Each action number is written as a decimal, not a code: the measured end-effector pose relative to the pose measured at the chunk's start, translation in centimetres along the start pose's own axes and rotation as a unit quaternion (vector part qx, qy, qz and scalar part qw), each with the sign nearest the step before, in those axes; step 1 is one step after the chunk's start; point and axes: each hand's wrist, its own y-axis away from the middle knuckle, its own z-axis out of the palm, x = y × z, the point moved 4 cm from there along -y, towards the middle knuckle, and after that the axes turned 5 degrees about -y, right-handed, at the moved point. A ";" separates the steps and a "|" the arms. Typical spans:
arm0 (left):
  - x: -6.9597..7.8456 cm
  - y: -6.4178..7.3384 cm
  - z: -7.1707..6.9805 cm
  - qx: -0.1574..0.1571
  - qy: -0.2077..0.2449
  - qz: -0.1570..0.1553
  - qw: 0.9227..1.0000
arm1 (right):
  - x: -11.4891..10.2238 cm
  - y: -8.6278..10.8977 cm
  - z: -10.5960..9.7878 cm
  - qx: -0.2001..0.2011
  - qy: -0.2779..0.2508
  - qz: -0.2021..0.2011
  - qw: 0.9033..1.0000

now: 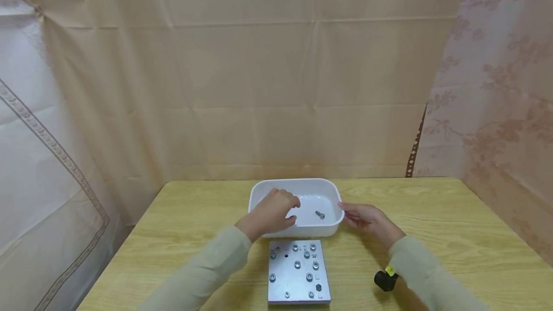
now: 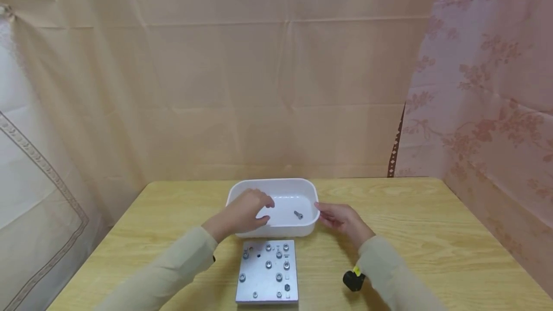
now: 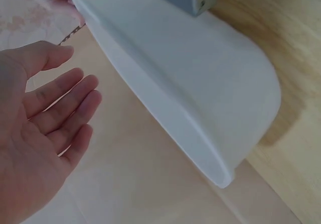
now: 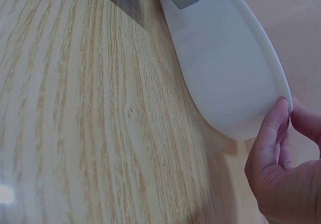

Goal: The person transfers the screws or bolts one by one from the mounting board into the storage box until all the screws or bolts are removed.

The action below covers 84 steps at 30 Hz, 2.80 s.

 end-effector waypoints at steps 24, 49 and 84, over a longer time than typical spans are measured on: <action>2.4 3.8 1.4 0.081 -0.074 0.102 0.989 | -0.1 -0.1 0.4 -0.045 -0.004 -0.021 0.999; 3.7 4.5 3.0 0.075 -0.187 0.201 0.959 | 0.0 -0.1 0.1 -0.028 0.005 -0.008 1.000; 4.0 4.2 3.6 0.052 -0.193 0.203 0.959 | 0.0 -0.1 0.2 -0.036 -0.005 -0.012 0.999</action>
